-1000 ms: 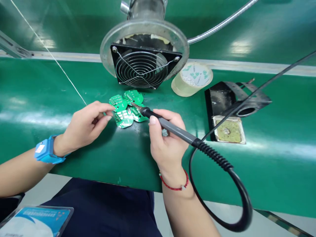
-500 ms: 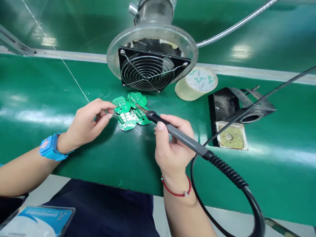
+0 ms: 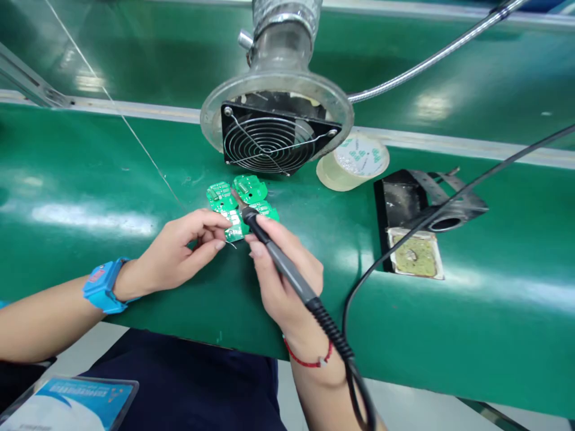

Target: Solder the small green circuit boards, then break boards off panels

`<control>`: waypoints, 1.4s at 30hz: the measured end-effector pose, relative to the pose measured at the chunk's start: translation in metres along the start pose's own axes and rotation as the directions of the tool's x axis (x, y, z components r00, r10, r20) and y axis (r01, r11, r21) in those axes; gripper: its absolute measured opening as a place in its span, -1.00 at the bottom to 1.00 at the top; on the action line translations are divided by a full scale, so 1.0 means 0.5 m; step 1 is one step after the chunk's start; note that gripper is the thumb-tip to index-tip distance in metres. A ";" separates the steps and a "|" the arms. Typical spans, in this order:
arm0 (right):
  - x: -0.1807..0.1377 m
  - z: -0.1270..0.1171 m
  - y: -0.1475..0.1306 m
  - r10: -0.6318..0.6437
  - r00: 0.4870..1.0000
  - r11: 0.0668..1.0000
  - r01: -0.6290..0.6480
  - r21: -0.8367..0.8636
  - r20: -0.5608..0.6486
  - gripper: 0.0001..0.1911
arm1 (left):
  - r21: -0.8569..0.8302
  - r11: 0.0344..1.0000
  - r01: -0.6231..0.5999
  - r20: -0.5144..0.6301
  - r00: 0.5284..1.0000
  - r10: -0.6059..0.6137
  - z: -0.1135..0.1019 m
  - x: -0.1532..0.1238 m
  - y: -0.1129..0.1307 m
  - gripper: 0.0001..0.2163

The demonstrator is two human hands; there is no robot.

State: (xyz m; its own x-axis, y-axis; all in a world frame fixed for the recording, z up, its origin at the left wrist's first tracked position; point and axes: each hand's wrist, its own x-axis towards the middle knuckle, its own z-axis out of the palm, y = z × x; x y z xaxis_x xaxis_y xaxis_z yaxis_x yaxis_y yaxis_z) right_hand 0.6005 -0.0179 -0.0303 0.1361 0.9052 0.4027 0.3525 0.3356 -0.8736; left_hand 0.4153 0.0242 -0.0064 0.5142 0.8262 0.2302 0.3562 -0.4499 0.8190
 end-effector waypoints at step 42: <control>-0.027 -0.035 0.008 -0.081 0.994 0.987 0.090 0.135 -0.071 -0.81 | 0.619 0.785 0.001 -0.018 1.000 0.013 -0.075 0.007 0.002 -0.89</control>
State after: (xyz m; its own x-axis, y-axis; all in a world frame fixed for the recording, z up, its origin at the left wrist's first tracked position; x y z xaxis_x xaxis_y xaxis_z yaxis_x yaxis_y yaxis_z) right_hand 0.6163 -0.0334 -0.0344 0.1725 0.8543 0.4904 0.2349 0.4478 -0.8627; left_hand 0.3880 0.0394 0.0148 0.5044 0.8263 0.2505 0.7633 -0.5623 0.3182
